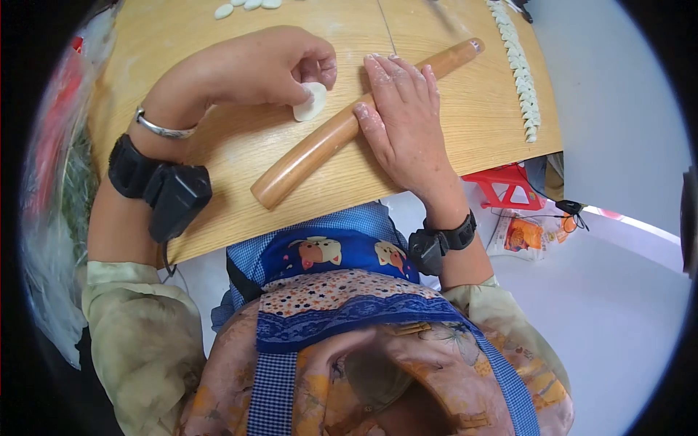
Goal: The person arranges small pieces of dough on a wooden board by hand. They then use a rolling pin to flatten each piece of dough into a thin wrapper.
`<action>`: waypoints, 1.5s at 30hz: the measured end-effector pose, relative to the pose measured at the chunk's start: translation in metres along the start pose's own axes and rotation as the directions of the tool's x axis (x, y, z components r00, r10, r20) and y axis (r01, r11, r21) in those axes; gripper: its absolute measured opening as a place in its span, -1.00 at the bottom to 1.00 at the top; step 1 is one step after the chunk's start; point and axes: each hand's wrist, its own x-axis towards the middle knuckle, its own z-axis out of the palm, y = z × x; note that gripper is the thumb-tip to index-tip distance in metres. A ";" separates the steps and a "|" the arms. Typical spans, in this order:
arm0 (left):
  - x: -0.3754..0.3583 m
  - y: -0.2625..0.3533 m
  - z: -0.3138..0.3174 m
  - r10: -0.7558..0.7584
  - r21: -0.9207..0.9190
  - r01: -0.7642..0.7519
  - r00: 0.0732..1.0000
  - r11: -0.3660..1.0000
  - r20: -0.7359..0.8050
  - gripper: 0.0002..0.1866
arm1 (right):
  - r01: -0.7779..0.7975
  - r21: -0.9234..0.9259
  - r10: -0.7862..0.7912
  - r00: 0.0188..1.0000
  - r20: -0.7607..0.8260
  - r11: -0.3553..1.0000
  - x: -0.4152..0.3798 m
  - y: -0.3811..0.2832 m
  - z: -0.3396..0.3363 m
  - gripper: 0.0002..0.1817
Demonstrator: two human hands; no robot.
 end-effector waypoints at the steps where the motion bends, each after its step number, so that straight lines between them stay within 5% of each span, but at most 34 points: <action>1: 0.000 -0.001 -0.001 0.060 0.054 -0.060 0.998 0.997 -0.007 -0.74 | 0.003 -0.001 -0.003 1.000 -0.002 1.000 0.000 0.000 0.000 -0.35; 5: 0.004 -0.002 -0.001 0.192 0.167 -0.186 0.981 0.968 -0.022 -0.69 | 0.007 -0.002 -0.007 1.000 0.000 1.000 0.001 0.000 0.000 -0.36; 12: 0.001 -0.006 0.002 0.238 0.247 -0.191 0.955 0.950 -0.176 -0.86 | 0.011 -0.018 -0.011 1.000 -0.026 1.000 0.020 -0.006 0.003 -0.43; 14: -0.001 -0.003 -0.001 0.061 0.118 -0.045 0.989 0.992 -0.133 -0.84 | 0.002 -0.030 -0.003 1.000 -0.021 1.000 0.032 -0.008 0.010 -0.45; 27: -0.001 0.000 -0.003 -0.009 0.110 0.029 0.984 0.994 -0.176 -0.74 | 0.000 -0.041 -0.002 0.999 -0.042 0.999 0.059 -0.004 0.024 -0.39; 30: -0.001 -0.003 0.001 0.049 0.135 -0.019 0.973 0.991 -0.225 -0.82 | 0.015 -0.079 -0.019 0.999 -0.046 0.997 0.029 -0.003 0.009 -0.35; 32: 0.000 -0.004 0.001 0.166 0.330 -0.102 0.971 0.938 -0.171 -0.89 | 0.008 -0.057 -0.009 1.000 -0.012 0.998 0.012 -0.003 0.000 -0.32; 36: -0.001 0.002 -0.002 0.059 0.338 -0.025 0.994 0.941 -0.090 -0.91 | -0.024 -0.044 0.026 0.999 0.028 0.999 -0.007 -0.003 -0.008 -0.29; 45: 0.001 -0.003 0.003 0.260 0.254 -0.218 0.954 0.942 -0.147 -0.87 | -0.012 -0.050 0.012 1.000 0.000 0.999 -0.001 -0.002 -0.003 -0.31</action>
